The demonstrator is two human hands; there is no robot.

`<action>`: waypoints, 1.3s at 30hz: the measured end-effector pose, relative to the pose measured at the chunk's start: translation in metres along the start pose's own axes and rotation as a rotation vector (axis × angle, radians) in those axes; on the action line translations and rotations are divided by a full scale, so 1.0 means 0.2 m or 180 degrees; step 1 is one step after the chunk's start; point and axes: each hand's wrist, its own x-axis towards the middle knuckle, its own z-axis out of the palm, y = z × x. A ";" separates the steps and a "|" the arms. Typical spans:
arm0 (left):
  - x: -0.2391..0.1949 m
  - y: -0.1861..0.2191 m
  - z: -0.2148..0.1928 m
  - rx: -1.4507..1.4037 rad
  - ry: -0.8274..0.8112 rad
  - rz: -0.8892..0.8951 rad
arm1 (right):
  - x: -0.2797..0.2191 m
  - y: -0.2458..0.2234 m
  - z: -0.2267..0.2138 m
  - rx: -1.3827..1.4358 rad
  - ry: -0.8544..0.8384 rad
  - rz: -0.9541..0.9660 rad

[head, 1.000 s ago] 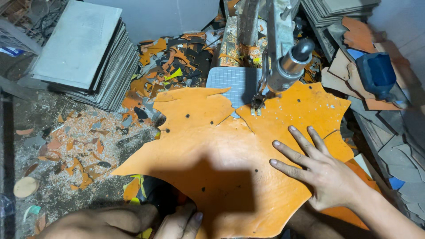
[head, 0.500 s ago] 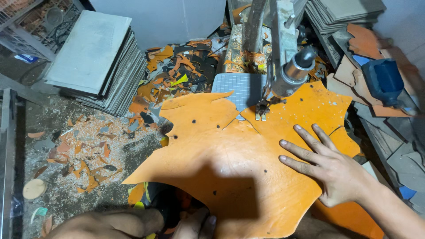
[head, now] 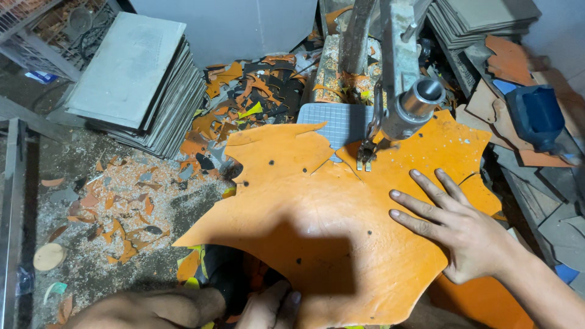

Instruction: The person uses a vertical cutting machine to cut shapes from orange leather sheets. They guide the material under the blade, rotate and reposition the sheets, and remove cut pieces while continuing to process additional sheets.

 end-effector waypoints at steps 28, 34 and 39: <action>0.29 0.41 -0.18 0.2776 -0.0305 0.1086 | -0.11 0.08 -0.05 -0.0045 -0.0581 0.0658; 0.34 0.35 0.07 0.2330 -0.0348 0.1147 | -0.21 0.26 -0.02 0.0196 0.0359 0.0611; 0.41 0.33 0.06 0.2487 -0.0478 0.1293 | -0.22 0.29 0.08 0.0437 0.0935 0.0486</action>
